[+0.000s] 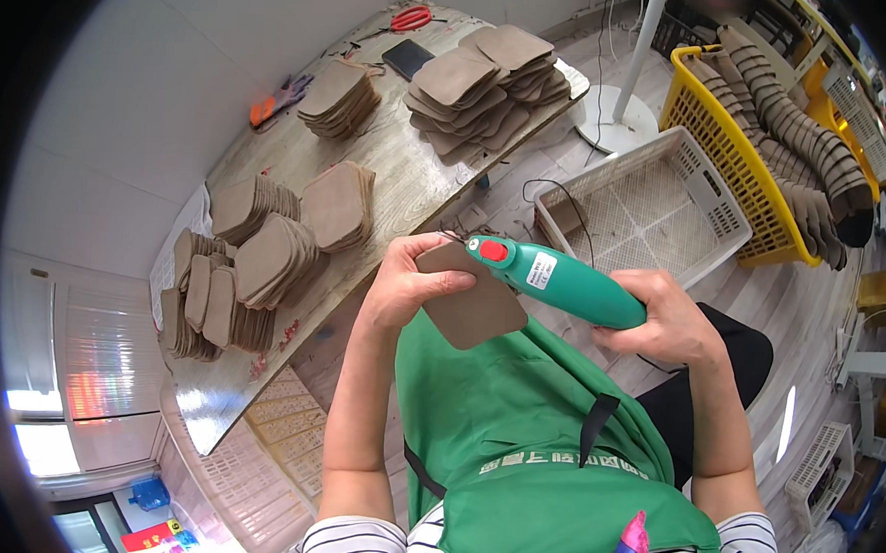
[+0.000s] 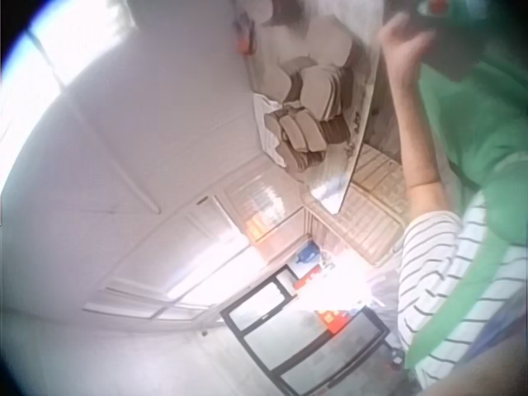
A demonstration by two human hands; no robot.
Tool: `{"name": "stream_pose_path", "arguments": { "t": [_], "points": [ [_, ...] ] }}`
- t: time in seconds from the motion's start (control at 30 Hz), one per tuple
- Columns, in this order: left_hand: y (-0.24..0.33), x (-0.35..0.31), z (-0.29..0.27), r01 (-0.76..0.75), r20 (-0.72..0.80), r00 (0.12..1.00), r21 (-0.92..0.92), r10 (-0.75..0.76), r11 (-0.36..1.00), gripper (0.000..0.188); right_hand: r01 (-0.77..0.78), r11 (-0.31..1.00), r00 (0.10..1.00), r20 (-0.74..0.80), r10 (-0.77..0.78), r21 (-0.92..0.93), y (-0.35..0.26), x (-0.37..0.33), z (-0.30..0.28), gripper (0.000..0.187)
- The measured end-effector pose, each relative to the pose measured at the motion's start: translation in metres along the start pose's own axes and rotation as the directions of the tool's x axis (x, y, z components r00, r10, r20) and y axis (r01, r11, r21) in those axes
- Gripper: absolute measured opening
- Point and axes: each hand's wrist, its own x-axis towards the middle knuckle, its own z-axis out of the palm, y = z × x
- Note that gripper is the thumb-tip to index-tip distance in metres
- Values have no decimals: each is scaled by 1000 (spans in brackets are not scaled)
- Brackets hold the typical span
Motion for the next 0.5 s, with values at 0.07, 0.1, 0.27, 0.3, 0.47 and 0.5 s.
{"name": "stream_pose_path", "arguments": {
  "t": [0.07, 0.1, 0.27, 0.3, 0.47, 0.5],
  "points": [
    [1, 7, -2, 90, 48, 995, 12, -91, 996, 31, -9, 1000, 999, -41, 10, 10, 3, 0, 0, 29],
    [4, 11, -5, 133, 67, 989, 21, -134, 991, 33, -6, 1000, 997, -74, 8, 21, 6, 1, 1, 29],
    [20, 78, -44, -54, -203, 978, -32, 46, 998, 38, -191, 956, 945, -221, 241, 224, 16, -6, 2, 21],
    [23, 101, -57, -149, -265, 955, -52, 130, 987, 39, -203, 948, 942, -213, 257, 245, 18, -6, 3, 20],
    [81, 212, -85, -243, -518, 823, 51, 234, 969, 61, -249, 936, 933, -200, 301, 247, 22, -8, 8, 21],
    [87, 224, -105, -267, -511, 814, 90, 275, 959, 68, -237, 942, 937, -199, 286, 240, 26, -7, 12, 22]
  ]
}}
